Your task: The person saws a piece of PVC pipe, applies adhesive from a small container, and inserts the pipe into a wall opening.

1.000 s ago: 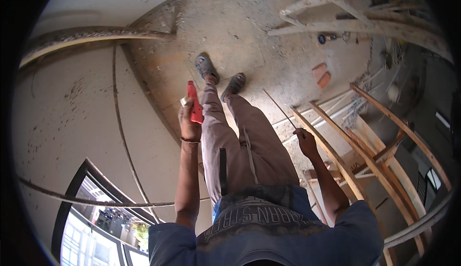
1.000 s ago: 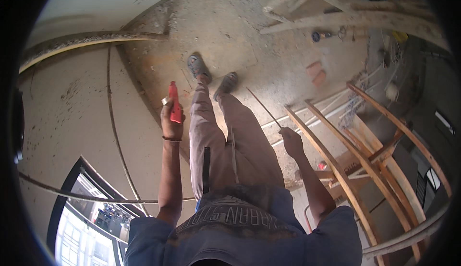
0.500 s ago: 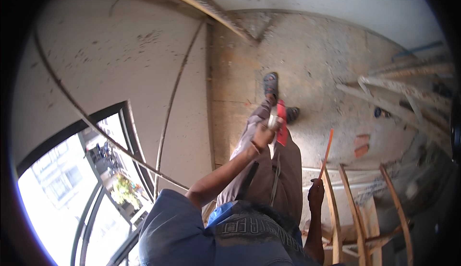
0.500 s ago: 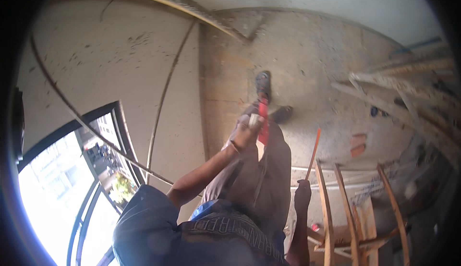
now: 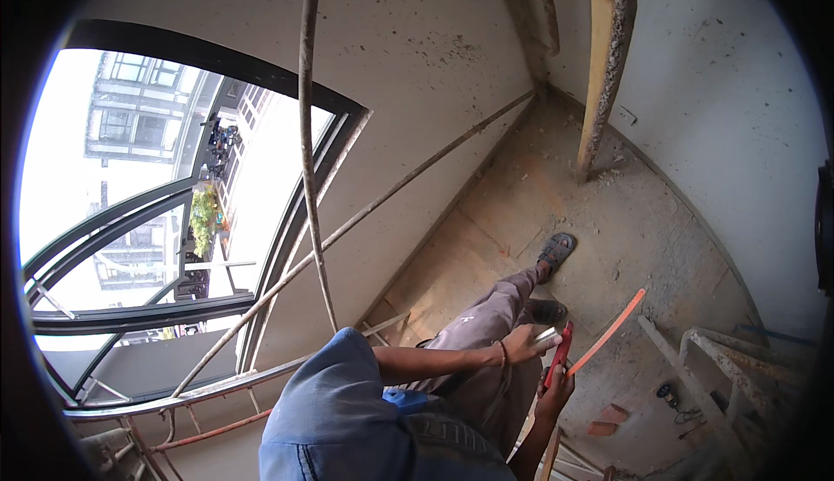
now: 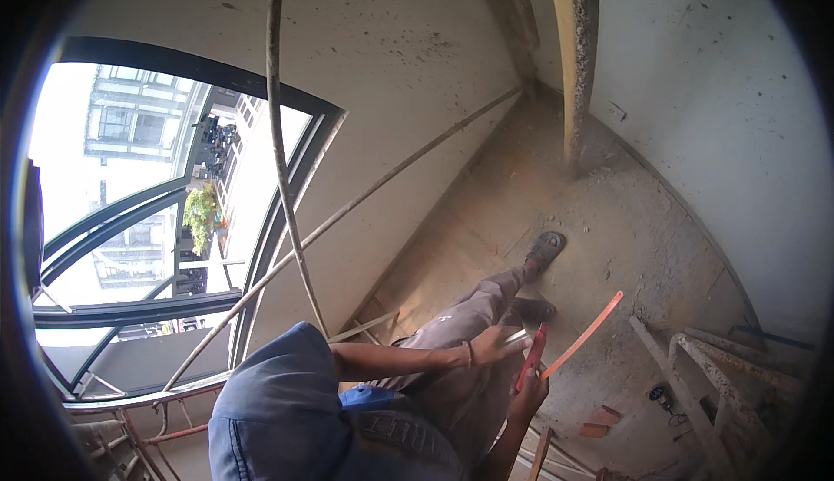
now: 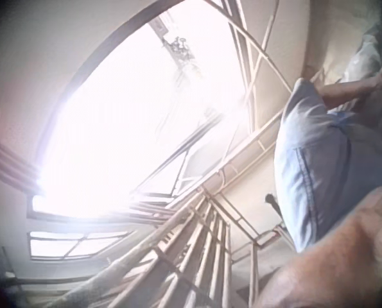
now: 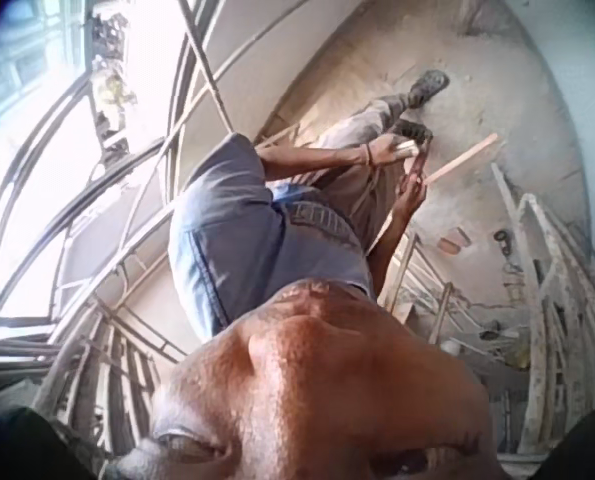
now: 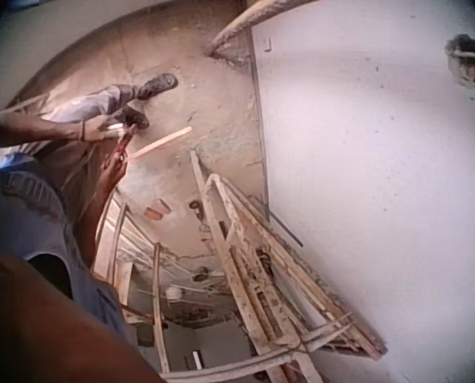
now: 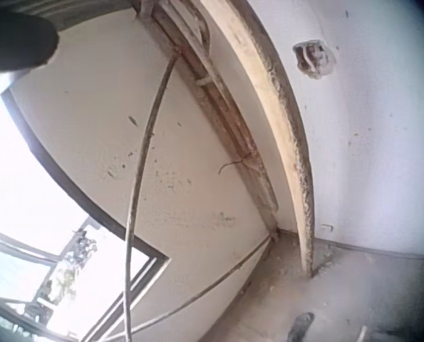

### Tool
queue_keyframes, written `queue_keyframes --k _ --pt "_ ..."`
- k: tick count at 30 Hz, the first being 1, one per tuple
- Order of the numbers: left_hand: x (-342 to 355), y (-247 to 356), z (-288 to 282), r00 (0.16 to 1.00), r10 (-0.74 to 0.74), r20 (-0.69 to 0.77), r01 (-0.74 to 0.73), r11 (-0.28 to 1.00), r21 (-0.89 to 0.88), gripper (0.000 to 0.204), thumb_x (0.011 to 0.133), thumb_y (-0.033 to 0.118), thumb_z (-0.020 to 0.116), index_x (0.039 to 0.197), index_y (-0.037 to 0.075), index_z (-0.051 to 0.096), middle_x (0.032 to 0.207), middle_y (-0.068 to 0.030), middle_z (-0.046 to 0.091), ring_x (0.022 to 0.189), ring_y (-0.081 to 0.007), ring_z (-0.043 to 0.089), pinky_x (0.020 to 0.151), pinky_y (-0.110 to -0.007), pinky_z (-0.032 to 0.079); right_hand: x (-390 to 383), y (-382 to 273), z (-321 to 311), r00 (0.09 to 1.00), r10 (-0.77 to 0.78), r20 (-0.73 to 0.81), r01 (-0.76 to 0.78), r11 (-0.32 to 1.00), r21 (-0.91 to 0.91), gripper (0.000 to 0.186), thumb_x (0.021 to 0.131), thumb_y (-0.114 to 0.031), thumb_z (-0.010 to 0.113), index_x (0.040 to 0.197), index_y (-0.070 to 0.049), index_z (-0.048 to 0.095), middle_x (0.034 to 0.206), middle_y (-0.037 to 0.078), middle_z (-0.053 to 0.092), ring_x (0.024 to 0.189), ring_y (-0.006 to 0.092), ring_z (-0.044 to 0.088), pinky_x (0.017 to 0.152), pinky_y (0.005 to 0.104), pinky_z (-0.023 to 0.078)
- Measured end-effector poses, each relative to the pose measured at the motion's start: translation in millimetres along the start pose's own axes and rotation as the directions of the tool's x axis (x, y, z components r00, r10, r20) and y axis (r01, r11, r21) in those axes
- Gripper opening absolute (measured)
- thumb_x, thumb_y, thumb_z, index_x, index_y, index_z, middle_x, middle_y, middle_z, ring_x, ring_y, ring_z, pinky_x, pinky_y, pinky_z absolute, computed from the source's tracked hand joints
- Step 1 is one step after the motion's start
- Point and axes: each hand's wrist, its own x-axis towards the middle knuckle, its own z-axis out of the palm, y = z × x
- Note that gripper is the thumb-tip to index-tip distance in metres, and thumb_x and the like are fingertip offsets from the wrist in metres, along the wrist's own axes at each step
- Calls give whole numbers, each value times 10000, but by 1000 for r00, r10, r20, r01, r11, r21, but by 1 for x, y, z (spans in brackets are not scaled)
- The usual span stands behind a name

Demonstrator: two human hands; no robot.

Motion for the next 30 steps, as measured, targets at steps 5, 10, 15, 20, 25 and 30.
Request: queue_keyframes --k 5,10,15,20,25,30 --pt "2 -22 -30 983 -29 -180 14 996 -83 492 996 465 351 1042 10 532 899 -191 590 886 -309 583 800 -395 430 0 3 1 997 -59 52 60 998 -28 307 949 -306 519 1113 -46 519 633 8 487 398 44 374 343 193 263" --pt "0 -70 -31 952 35 -306 -48 998 -38 427 995 434 375 906 22 442 766 -210 540 763 -361 565 693 -430 428 -2 -9 19 995 -74 64 78 995 -68 327 947 -292 522 1187 -72 484 635 -12 451 422 40 365 347 187 255" --pt "11 -34 -44 984 -6 -176 9 1000 19 464 989 462 373 1020 10 472 857 -234 563 849 -378 574 737 -439 429 15 -19 18 989 -124 77 126 992 -30 332 933 -268 560 1194 -81 476 641 -17 461 430 40 372 356 181 266" --pt "8 -60 -42 964 -154 -217 127 983 -133 456 984 467 384 950 52 569 755 -91 564 676 -205 529 604 -328 407 25 5 10 981 -131 143 140 988 -57 285 895 -214 613 1082 -40 485 643 -8 530 509 61 488 463 209 389" --pt "33 -120 -29 980 -140 -142 91 949 -301 414 949 508 458 792 134 542 627 34 458 506 -79 416 424 -259 300 21 -3 1 990 -134 55 131 990 51 270 885 -182 612 1089 -31 519 699 6 552 570 67 523 505 215 412" --pt "23 -51 -41 882 -454 126 469 825 -316 392 961 429 476 871 67 595 587 1 462 518 -118 470 467 -279 391 12 28 -9 988 -154 -27 156 982 103 281 906 -188 600 1135 -52 507 663 13 551 497 50 480 414 189 349"
